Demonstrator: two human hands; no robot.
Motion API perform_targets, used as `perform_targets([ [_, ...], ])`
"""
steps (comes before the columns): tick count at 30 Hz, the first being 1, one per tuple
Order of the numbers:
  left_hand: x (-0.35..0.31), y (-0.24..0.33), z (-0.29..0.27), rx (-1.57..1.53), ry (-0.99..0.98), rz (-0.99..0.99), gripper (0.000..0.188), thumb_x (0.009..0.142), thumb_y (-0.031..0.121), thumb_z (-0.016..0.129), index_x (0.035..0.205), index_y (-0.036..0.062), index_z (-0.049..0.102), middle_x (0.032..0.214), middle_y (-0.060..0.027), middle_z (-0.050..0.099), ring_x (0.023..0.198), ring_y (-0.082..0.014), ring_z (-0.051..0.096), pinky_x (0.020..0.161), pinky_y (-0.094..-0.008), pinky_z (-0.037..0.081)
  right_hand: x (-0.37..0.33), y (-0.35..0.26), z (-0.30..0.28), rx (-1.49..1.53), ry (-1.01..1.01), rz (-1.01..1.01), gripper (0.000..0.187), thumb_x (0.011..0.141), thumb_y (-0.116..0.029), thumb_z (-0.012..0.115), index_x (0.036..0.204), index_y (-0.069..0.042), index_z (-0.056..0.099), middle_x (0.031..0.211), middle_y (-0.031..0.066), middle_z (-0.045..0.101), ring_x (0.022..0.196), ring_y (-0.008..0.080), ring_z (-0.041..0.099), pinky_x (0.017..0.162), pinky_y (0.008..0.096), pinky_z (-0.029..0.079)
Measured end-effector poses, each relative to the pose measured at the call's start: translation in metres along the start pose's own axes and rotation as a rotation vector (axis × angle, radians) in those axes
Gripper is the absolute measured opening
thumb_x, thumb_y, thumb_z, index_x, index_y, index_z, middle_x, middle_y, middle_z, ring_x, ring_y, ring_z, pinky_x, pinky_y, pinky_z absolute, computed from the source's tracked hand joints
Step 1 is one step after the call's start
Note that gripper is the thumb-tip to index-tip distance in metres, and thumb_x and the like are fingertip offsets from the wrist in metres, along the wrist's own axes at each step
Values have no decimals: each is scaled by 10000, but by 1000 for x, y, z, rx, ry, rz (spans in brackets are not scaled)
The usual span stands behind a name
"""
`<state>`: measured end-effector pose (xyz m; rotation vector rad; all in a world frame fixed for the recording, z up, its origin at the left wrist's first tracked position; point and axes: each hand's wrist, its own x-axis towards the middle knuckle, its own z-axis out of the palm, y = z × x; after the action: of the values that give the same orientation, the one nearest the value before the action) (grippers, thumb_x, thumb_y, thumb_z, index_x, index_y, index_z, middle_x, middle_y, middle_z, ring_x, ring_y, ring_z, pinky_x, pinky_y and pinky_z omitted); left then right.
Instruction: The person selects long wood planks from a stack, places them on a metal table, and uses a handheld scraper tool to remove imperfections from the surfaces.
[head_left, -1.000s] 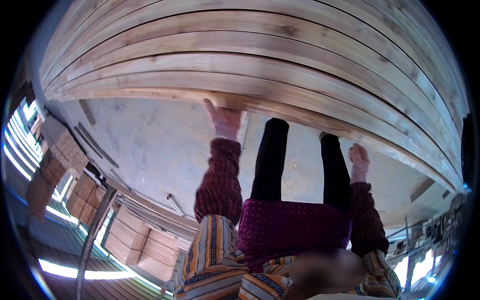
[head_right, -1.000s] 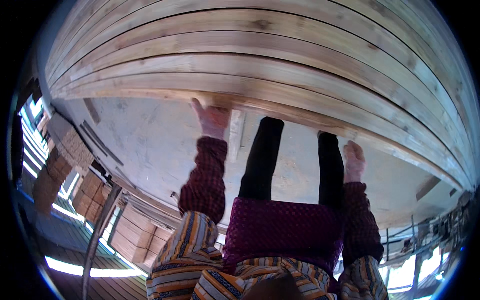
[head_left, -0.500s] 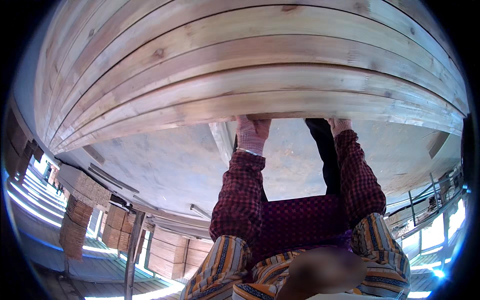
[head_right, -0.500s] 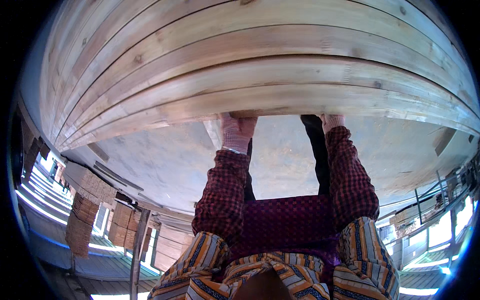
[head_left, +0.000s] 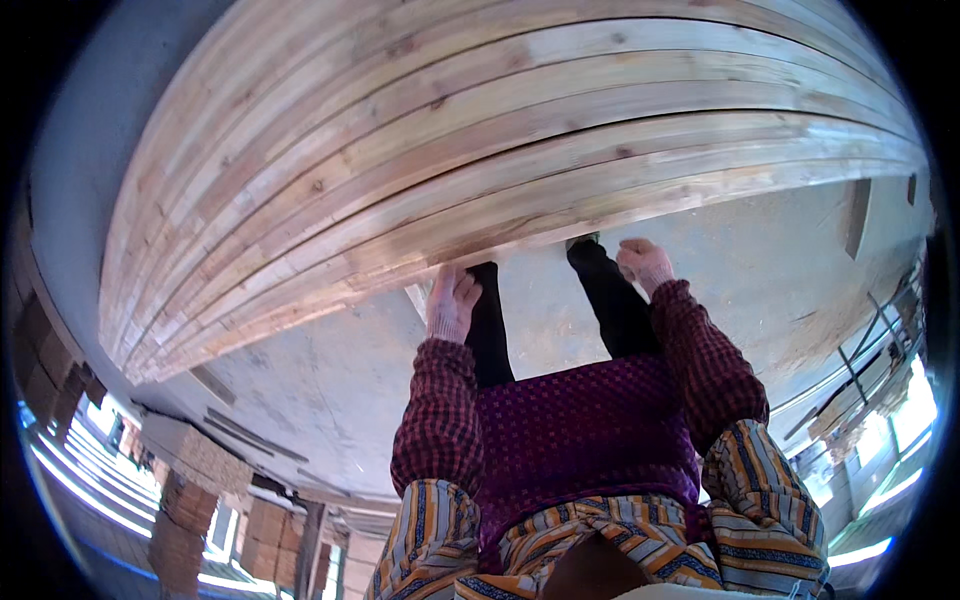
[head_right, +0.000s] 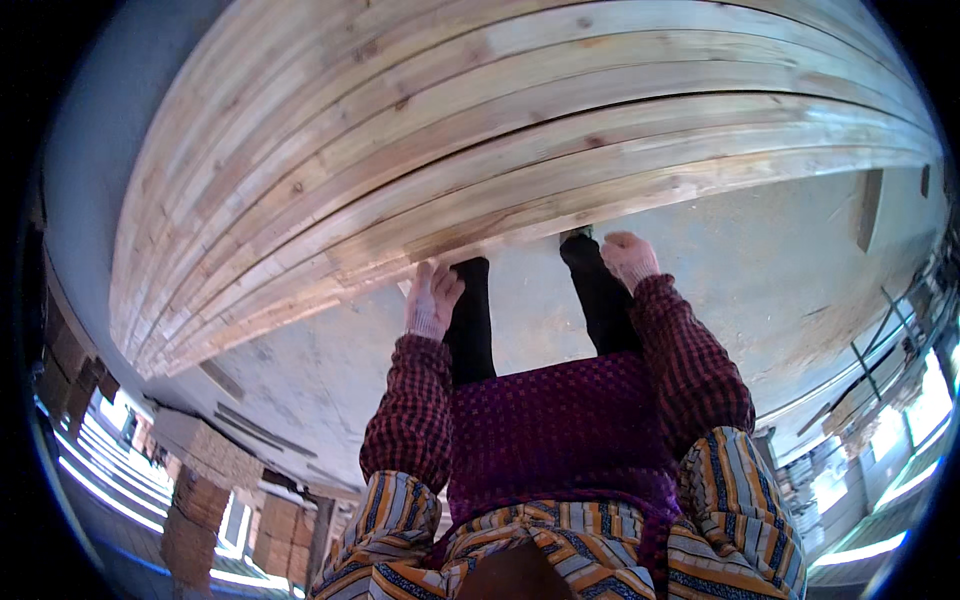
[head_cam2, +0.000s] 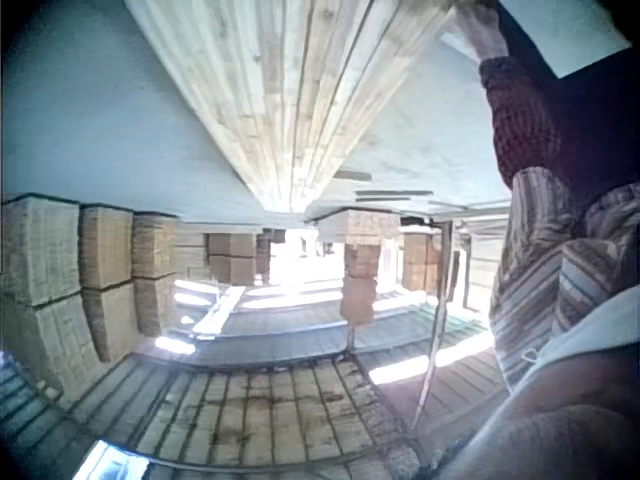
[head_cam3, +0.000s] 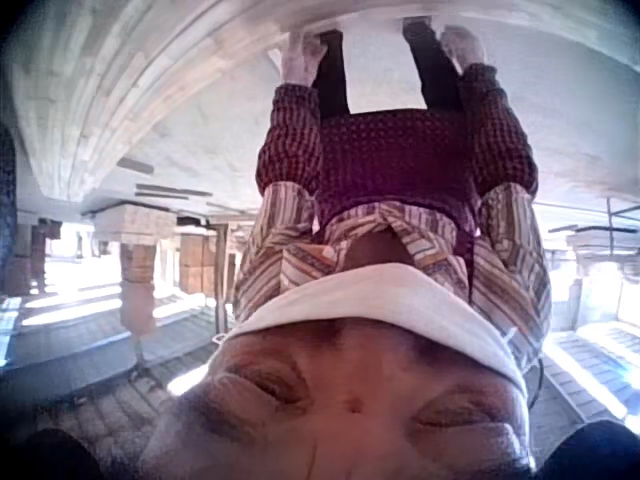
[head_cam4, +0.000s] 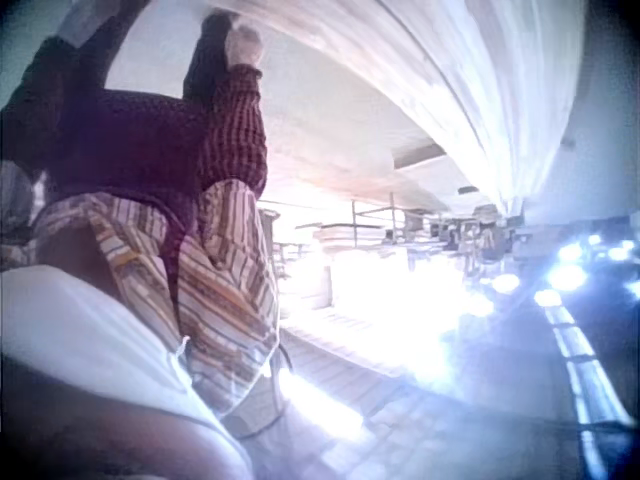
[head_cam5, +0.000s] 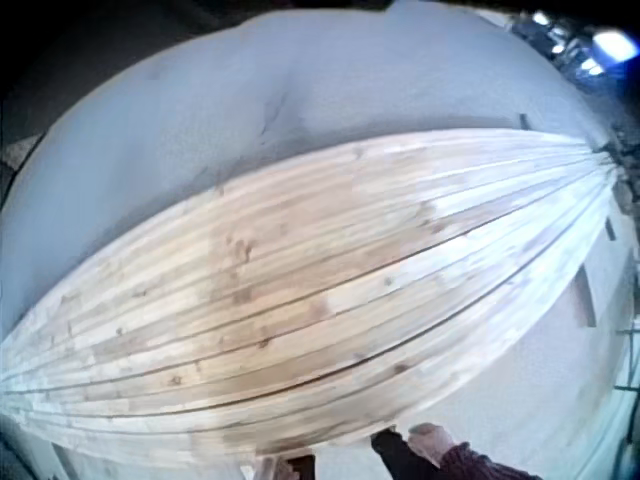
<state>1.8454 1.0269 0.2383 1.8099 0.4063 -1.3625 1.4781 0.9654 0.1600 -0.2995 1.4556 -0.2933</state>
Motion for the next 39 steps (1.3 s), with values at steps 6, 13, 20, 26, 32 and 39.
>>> perform_targets([
  [6, -99, 14, 24, 179, -25, 12, 208, 970, 334, 645, 923, 167, 531, 772, 44, 460, 662, -122, 474, 579, -302, 406, -83, 7, -97, -161, 198, -2, 367, 857, -246, 663, 1131, -6, 713, 765, 47, 693, 640, 129, 627, 603, 277, 516],
  [13, -125, 32, 129, 394, -58, 57, 330, 927, 401, 690, 1002, 105, 566, 805, -26, 502, 686, -189, 547, 560, -343, 440, -138, -47, -154, -51, 230, -162, 397, 859, -291, 679, 1150, -23, 710, 887, 81, 734, 781, 202, 681, 761, 344, 553],
  [20, -33, 51, 336, 942, -201, 167, 382, 939, 364, 672, 1125, 89, 483, 943, -74, 541, 749, -230, 526, 610, -387, 433, -129, 27, -233, -161, 384, -83, 423, 830, -335, 683, 1131, -41, 725, 899, 115, 748, 841, 222, 716, 796, 361, 566],
  [26, 131, -63, 505, 1468, -208, 164, 638, 980, 362, 586, 1504, 77, 358, 1342, -164, 570, 1247, -368, 538, 994, -522, 462, -3, 191, -294, 138, 588, 115, 248, 833, -231, 613, 885, -28, 744, 655, 55, 659, 568, 166, 629, 536, 316, 508],
  [32, 274, -237, 594, 1861, -892, 230, 546, 1041, 341, 440, 1528, 115, 337, 1506, -217, 412, 1383, -403, 396, 1109, -533, 363, 157, 363, -300, 243, 778, 42, 257, 804, -280, 630, 787, -54, 752, 702, 95, 715, 637, 215, 684, 610, 359, 557],
  [39, 164, -490, 594, 1664, -1041, -109, 180, 956, 359, 587, 916, 183, 590, 625, 46, 472, 487, -90, 434, 409, -273, 289, 91, 473, -361, 607, 760, 21, 282, 842, -201, 655, 1002, 17, 737, 760, 108, 695, 632, 210, 655, 585, 341, 518],
])
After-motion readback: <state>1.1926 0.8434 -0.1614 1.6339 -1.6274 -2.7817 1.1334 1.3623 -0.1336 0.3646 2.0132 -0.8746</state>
